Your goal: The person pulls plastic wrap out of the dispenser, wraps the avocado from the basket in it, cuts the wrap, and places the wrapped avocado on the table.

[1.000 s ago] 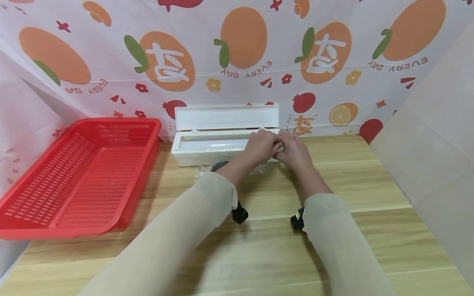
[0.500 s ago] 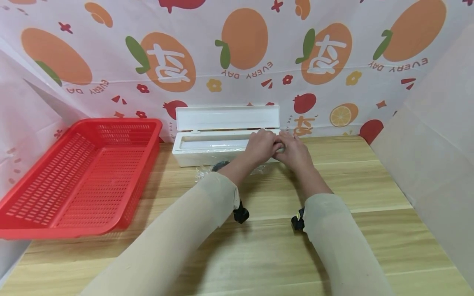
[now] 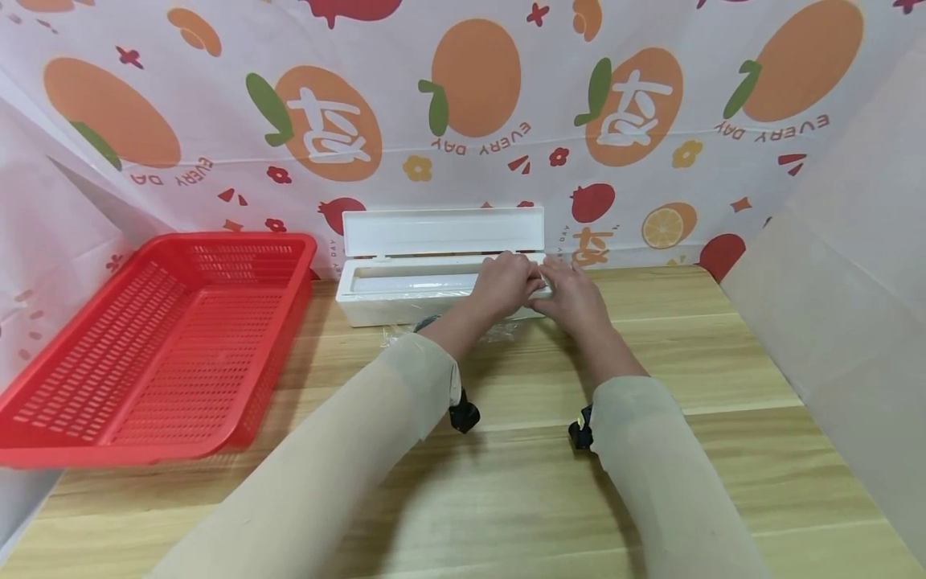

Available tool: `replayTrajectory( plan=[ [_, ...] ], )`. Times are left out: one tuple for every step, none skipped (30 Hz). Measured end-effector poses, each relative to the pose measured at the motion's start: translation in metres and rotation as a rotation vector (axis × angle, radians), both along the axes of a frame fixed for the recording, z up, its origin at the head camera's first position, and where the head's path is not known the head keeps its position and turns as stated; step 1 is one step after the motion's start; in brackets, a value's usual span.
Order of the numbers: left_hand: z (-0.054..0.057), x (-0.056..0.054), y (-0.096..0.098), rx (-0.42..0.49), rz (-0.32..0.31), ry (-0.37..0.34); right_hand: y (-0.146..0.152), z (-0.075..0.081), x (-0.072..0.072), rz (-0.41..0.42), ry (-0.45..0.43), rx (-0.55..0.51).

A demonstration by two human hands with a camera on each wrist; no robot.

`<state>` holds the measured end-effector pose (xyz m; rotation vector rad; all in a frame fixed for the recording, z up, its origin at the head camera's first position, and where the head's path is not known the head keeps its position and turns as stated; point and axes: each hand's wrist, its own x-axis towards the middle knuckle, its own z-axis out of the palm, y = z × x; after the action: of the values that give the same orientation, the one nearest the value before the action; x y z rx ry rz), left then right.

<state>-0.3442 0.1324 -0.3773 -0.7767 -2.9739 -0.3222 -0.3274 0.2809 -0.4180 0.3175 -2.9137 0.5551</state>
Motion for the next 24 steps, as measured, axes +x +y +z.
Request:
replayTrajectory(
  plan=[
    [0.0,0.0,-0.001,-0.004,-0.002,0.0,0.0,0.0,0.0,0.001,-0.001,0.004],
    [0.0,0.0,-0.001,-0.007,-0.005,0.0,0.0,-0.001,0.0,0.002,-0.002,0.006],
    [0.0,0.0,-0.002,-0.008,-0.008,0.0,0.0,-0.001,0.0,0.002,-0.004,0.009],
    [0.0,0.0,-0.002,-0.011,-0.01,0.002,0.0,-0.001,0.0,0.002,-0.006,0.01],
    [0.0,0.0,-0.002,-0.011,-0.013,0.004,0.0,-0.001,0.0,0.001,-0.009,0.011],
    [0.0,-0.001,-0.003,-0.012,-0.015,0.005,-0.001,-0.001,0.0,0.003,-0.006,0.012],
    [0.0,0.0,-0.004,-0.01,-0.016,0.005,-0.001,-0.001,0.0,0.003,-0.002,0.017],
    [0.0,-0.001,-0.004,-0.007,-0.017,0.007,-0.001,-0.001,0.0,0.004,0.0,0.016],
    [0.001,0.0,-0.005,-0.008,-0.018,0.012,-0.001,0.0,0.0,0.007,0.005,0.02],
    [0.001,-0.001,-0.005,-0.008,-0.02,0.016,-0.001,0.0,0.0,0.008,0.01,0.025],
    [0.001,0.0,-0.006,-0.008,-0.021,0.017,-0.001,0.0,0.0,0.01,0.013,0.031],
    [0.001,0.0,-0.007,-0.008,-0.022,0.021,-0.001,0.001,0.0,0.012,0.016,0.035],
    [0.001,0.0,-0.007,-0.007,-0.024,0.025,-0.001,0.001,0.0,0.011,0.014,0.039],
    [0.001,0.0,-0.008,-0.007,-0.026,0.026,-0.001,0.001,0.0,0.011,0.011,0.04],
    [0.001,0.0,-0.008,-0.007,-0.028,0.025,-0.001,0.001,0.0,0.009,0.01,0.046],
    [0.001,0.0,-0.009,-0.006,-0.029,0.025,-0.001,0.001,0.0,0.008,0.01,0.05],
    [0.001,0.0,-0.009,-0.005,-0.031,0.027,-0.001,0.001,0.0,0.008,0.009,0.05],
    [0.001,0.0,-0.009,-0.007,-0.032,0.03,-0.001,0.001,0.0,0.007,0.007,0.051],
    [0.001,0.0,-0.01,-0.012,-0.033,0.031,0.0,0.001,0.0,0.007,0.007,0.054],
    [0.001,0.0,-0.01,-0.019,-0.034,0.033,0.0,0.0,0.0,0.007,0.006,0.056],
    [0.001,0.0,-0.011,-0.027,-0.035,0.037,0.0,0.0,0.0,0.008,0.005,0.058],
    [0.002,0.0,-0.011,-0.032,-0.036,0.042,0.0,0.0,0.0,0.01,0.001,0.056],
    [0.002,-0.001,-0.012,-0.038,-0.037,0.045,0.001,0.0,0.0,0.011,-0.003,0.056],
    [0.002,-0.001,-0.012,-0.043,-0.037,0.048,0.001,0.0,0.0,0.011,-0.006,0.056]
  ],
)
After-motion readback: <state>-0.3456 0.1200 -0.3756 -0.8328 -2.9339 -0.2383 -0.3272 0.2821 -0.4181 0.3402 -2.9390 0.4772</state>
